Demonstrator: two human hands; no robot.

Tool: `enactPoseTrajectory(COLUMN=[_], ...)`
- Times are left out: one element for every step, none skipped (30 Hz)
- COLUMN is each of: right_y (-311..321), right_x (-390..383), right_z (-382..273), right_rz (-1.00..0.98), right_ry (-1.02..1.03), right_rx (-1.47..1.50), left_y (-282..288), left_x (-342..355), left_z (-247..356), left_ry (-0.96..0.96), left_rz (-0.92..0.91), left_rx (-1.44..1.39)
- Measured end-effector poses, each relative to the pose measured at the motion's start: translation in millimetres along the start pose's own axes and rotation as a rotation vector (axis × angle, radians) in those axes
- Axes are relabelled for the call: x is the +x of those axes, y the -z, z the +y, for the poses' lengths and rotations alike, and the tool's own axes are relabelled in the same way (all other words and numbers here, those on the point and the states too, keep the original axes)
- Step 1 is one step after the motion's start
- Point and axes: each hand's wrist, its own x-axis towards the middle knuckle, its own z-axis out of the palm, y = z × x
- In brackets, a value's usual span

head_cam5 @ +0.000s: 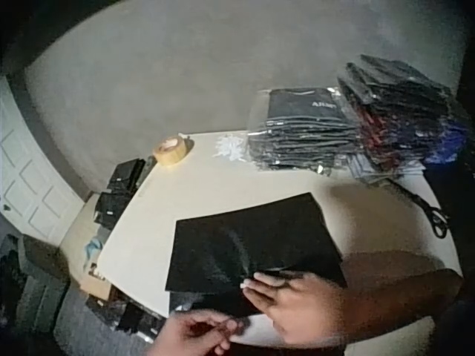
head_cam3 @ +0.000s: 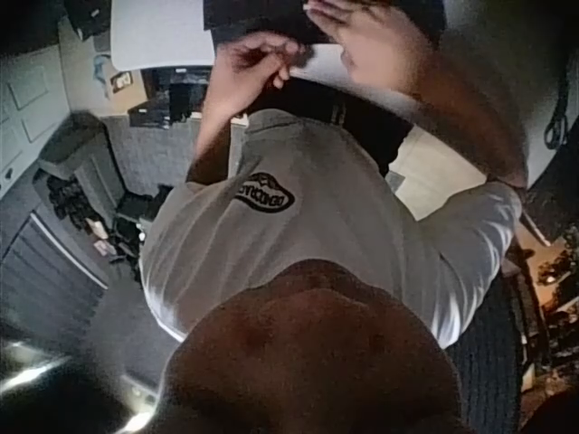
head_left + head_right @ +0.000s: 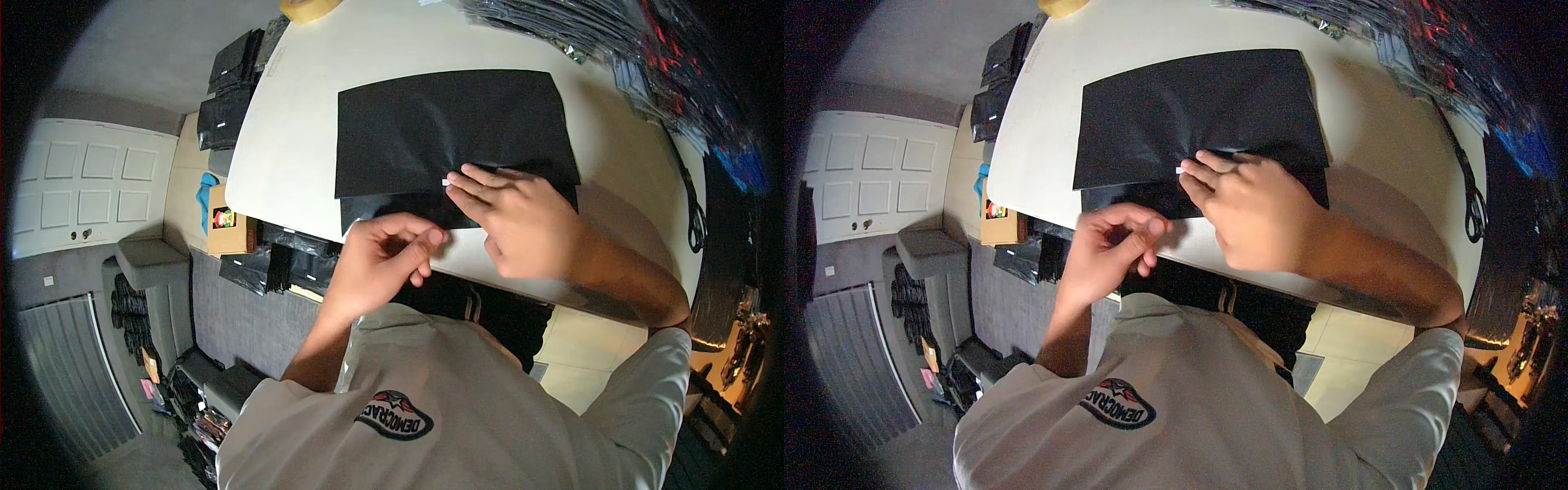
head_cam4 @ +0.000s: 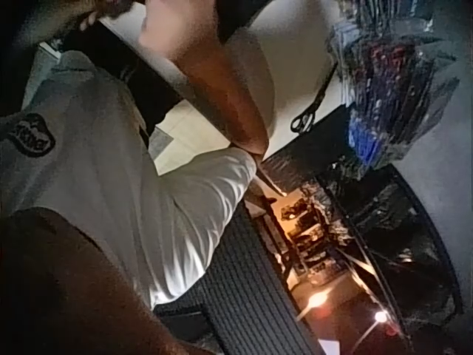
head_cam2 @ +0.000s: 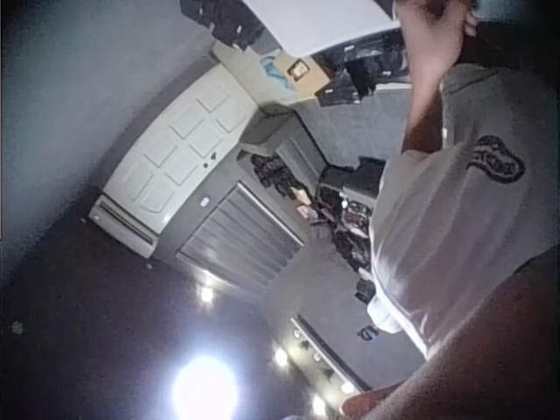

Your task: Packing t-shirts into black mailing bags and applying shipping labels.

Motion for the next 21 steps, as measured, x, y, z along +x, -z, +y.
enactPoseTrajectory(right_y=[-1.4,-0.4,1.4,2.6,1.0,-1.4,-2.6,-1.5,0.7,3.2,6.7,11.1,15.7,20.3,22.1,23.6,24.4,22.9,23.8,24.4,24.9], right_x=[-2.0,-4.5,-8.3,-10.8,-11.5,-11.6,-11.6,-12.2,-13.2,-14.3,-16.8,-19.0,-20.3,-20.0,-20.4,-21.5,-22.0,-21.0,-20.0,-18.0,-16.3], right_z=[-4.0,-11.3,-20.4,-27.3,-31.2,-34.1,-35.4,-36.0,-36.3,-36.4,-33.9,-29.7,-26.5,-24.9,-22.0,-18.3,-14.8,-11.2,-7.6,-4.0,-1.5], right_rz=[-0.002,0.0,0.003,0.007,0.007,0.029,0.051,0.051,0.103,0.156,0.156,0.162,0.167,0.14,0.142,0.103,0.063,0.051,0.052,0.018,-0.017], right_ry=[-0.016,-0.014,-0.056,-0.099,-0.096,-0.119,-0.142,-0.141,-0.158,-0.174,-0.179,-0.196,-0.212,-0.234,-0.234,-0.256,-0.279,-0.314,-0.316,-0.343,-0.37], right_rx=[-0.063,-0.064,-0.127,-0.191,-0.193,-0.189,-0.184,-0.186,-0.191,-0.195,-0.198,-0.227,-0.256,-0.306,-0.308,-0.332,-0.356,-0.406,-0.408,-0.461,-0.514], left_y=[-1.0,-1.5,-2.2,-0.4,-1.8,-4.2,-6.7,-7.6,-5.9,-3.6,-2.2,1.0,4.8,8.8,11.7,13.2,15.4,18.4,21.2,24.6,28.2], left_x=[3.7,7.7,9.7,6.7,7.8,10.9,13.0,14.6,16.1,18.8,22.8,23.1,24.0,24.4,25.0,25.5,27.2,29.4,31.1,31.0,30.6], left_z=[-2.0,-2.9,-0.9,4.7,5.6,6.3,6.4,1.4,-0.7,-0.7,0.5,5.8,6.9,8.2,9.3,10.2,9.3,7.4,6.9,7.9,9.0], left_ry=[-0.001,-0.333,-0.664,-0.624,-0.625,-0.698,-0.77,-0.722,-0.722,-0.715,-0.713,-0.692,-0.695,-0.679,-0.663,-0.67,-0.672,-0.723,-0.773,-0.772,-0.799], left_rz=[-0.003,0.17,0.342,0.313,0.316,0.289,0.26,0.216,0.219,0.216,0.207,0.203,0.201,0.222,0.244,0.257,0.257,0.244,0.231,0.233,0.23], left_rx=[0.0,0.337,0.674,0.807,0.806,0.983,1.16,1.125,1.125,1.183,1.239,1.249,1.248,1.266,1.285,1.303,1.303,1.297,1.291,1.293,1.312])
